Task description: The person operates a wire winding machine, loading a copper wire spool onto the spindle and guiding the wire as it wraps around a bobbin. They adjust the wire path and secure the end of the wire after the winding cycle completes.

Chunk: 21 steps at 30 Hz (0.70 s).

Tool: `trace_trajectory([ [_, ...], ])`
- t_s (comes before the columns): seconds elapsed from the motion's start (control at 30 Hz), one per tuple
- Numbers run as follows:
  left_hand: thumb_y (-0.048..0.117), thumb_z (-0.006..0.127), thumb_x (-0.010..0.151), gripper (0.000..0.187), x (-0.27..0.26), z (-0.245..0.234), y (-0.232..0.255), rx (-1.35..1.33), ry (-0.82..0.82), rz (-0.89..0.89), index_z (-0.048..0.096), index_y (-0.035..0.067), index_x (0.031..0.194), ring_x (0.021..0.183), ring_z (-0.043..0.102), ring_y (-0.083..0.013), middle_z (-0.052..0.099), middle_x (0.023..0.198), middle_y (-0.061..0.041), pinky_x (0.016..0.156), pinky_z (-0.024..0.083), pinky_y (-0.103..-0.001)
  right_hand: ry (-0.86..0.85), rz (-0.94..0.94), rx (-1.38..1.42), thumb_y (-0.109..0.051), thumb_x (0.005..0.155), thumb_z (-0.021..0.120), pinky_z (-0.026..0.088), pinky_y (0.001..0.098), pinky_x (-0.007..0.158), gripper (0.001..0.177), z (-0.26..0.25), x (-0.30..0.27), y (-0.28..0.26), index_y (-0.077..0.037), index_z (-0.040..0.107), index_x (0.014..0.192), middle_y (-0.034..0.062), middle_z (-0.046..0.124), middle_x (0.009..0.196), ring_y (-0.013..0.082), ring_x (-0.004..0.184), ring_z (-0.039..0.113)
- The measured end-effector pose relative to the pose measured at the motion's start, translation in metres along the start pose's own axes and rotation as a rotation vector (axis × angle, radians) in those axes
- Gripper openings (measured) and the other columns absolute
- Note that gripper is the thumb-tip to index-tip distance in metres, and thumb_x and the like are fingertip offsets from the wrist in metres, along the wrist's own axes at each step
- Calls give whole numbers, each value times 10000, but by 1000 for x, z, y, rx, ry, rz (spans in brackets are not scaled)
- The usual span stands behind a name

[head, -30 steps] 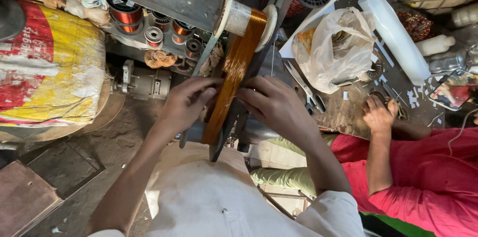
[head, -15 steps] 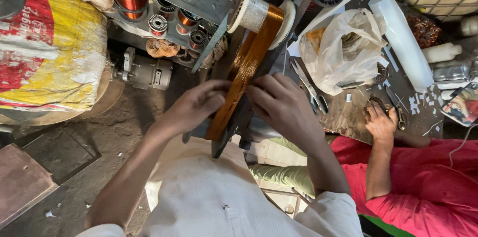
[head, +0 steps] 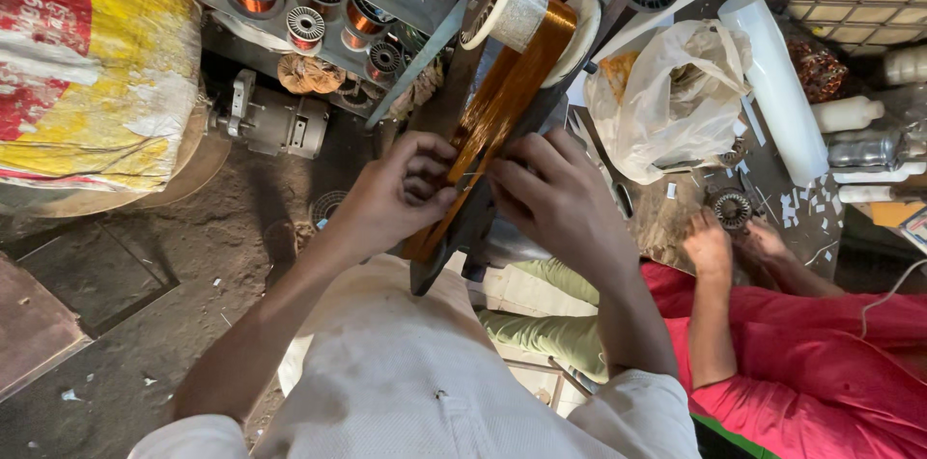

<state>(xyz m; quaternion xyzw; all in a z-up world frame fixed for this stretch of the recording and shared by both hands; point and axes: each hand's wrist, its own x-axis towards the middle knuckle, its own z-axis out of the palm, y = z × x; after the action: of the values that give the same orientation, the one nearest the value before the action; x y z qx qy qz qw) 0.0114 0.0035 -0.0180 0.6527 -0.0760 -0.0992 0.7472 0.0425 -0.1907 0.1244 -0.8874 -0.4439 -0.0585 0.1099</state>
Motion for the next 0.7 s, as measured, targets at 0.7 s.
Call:
trace_trajectory([
  [0.7, -33, 746, 835, 282, 23, -7, -5, 242, 87, 385, 723, 27, 1109, 1006, 744, -228, 731, 1127, -99, 849, 602, -308, -9, 59, -93, -139, 862, 756, 524, 391, 816, 188, 10, 11, -12, -67, 715, 1030, 51, 624, 1008, 254, 943, 610],
])
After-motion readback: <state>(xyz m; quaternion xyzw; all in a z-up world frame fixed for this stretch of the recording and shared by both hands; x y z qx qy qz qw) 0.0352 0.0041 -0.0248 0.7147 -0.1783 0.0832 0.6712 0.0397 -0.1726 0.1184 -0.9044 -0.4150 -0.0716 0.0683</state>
